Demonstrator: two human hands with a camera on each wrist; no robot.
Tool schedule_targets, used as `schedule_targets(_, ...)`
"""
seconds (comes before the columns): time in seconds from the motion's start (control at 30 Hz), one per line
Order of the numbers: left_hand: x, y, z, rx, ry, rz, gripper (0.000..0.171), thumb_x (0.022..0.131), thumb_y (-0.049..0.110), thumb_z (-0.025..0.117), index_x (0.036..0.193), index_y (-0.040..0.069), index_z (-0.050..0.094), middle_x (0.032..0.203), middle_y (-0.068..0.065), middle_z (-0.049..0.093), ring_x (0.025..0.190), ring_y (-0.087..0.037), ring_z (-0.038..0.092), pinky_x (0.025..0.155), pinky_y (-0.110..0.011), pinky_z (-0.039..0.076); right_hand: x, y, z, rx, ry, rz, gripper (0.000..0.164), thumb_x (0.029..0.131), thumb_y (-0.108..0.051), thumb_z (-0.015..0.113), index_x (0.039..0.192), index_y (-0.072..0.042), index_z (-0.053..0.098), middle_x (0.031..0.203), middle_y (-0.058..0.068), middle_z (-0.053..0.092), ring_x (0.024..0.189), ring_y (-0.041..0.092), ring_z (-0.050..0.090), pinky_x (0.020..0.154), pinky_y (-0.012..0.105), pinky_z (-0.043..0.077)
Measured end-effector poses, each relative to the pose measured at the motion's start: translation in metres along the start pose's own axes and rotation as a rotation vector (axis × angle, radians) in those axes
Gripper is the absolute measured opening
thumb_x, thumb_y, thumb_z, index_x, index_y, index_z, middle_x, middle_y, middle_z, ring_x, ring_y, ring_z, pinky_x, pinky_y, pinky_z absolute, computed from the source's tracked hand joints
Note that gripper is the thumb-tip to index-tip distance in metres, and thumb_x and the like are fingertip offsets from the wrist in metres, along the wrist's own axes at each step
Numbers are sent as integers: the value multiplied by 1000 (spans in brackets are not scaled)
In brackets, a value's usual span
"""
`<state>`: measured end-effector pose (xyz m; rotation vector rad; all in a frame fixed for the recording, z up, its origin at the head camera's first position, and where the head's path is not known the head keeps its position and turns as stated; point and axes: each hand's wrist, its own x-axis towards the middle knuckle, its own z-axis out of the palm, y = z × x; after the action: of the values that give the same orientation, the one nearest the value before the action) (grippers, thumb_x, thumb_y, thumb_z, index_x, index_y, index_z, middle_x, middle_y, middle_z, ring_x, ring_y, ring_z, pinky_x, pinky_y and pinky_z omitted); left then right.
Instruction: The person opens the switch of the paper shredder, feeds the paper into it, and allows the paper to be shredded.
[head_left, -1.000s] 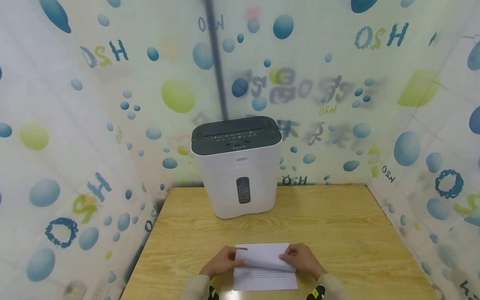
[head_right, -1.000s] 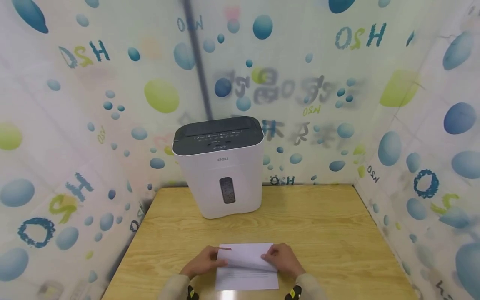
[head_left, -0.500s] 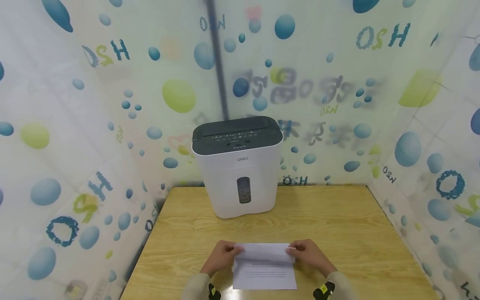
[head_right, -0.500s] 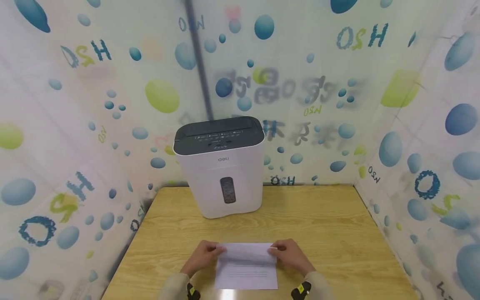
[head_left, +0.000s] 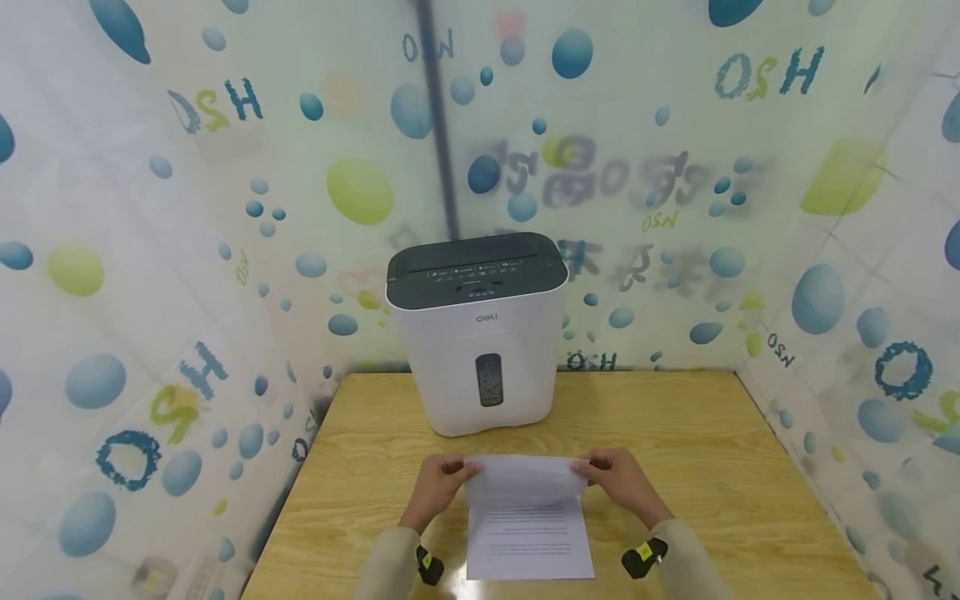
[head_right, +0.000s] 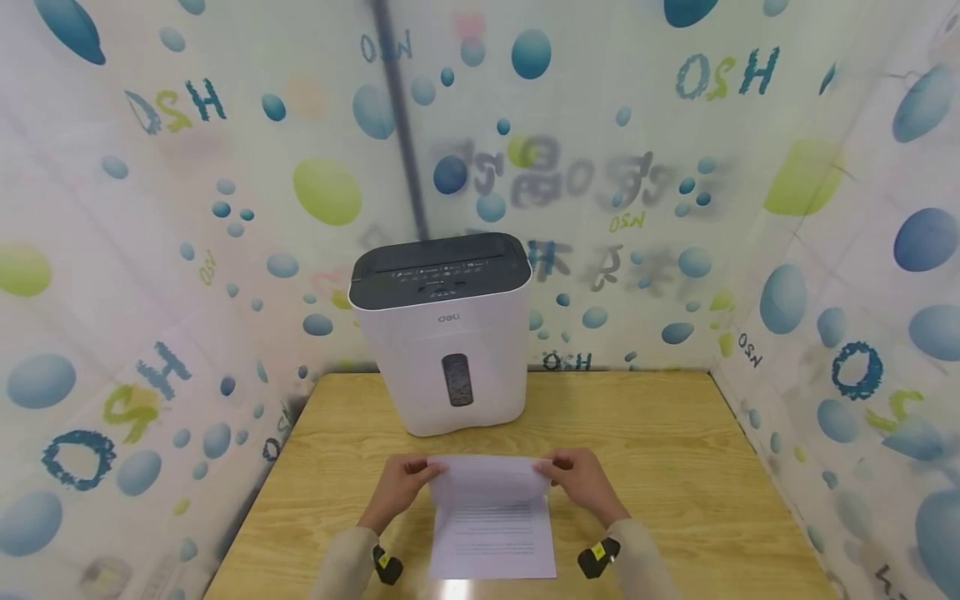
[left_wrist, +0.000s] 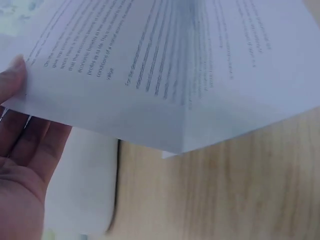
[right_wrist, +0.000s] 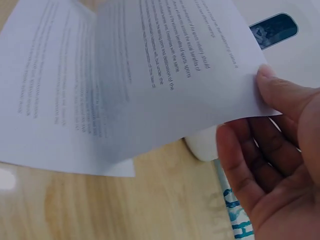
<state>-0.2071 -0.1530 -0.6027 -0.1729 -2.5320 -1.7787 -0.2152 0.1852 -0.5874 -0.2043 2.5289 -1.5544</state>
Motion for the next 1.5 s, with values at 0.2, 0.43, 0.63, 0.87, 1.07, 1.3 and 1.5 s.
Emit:
schedule_targets(0.2,6,11,-5,14,6,38,25,90,26,79,74,8,74,60,5,53,57,-1,40,56,-19,33,7,-12,-3,-4,89,29,20,91,-30,78,96,-11,80,91,2,78,78,13,71,82,47,60)
schedule_targets(0.43,15,25,-14,46,-18,105,21,95,27,74,83,10,79,60,5,58,55,-4,41,55,-21,35,16,-31,-16,-42,109,-14,17,93,-27,76,99,-11,80,93,3,78,80,14,70,77,35,59)
schedule_targets(0.63,26,39,-17,28,19,130,9,93,19,75,90,13,81,82,-8,78,63,-7,54,60,-21,43,25,-46,-28,-47,115,-45,19,95,-25,74,104,-9,80,99,6,78,84,16,70,80,36,60)
schedule_targets(0.87,35,54,-27,45,49,151,19,94,20,75,77,10,75,64,-18,60,50,-4,37,52,-22,31,32,-61,-35,-35,121,-50,23,94,-30,75,106,-11,81,101,7,79,85,16,74,83,38,60)
schedule_targets(1.07,45,69,-40,63,53,179,19,96,23,74,81,12,78,73,-10,72,58,-7,51,54,-23,39,39,-81,-41,-62,146,-117,22,95,-31,75,101,-11,81,97,7,80,84,17,73,83,41,59)
schedule_targets(1.3,55,89,-50,93,64,233,20,96,22,74,81,8,77,74,-6,73,60,-9,53,55,-23,40,48,-101,-53,-91,172,-181,22,96,-33,73,102,-13,80,99,7,79,86,18,71,77,31,55)
schedule_targets(1.5,66,108,-59,145,113,302,30,95,20,74,70,6,67,60,3,54,56,-7,43,52,-22,32,57,-120,-64,-38,170,-259,24,96,-30,74,104,-8,81,103,12,79,88,19,73,78,24,58)
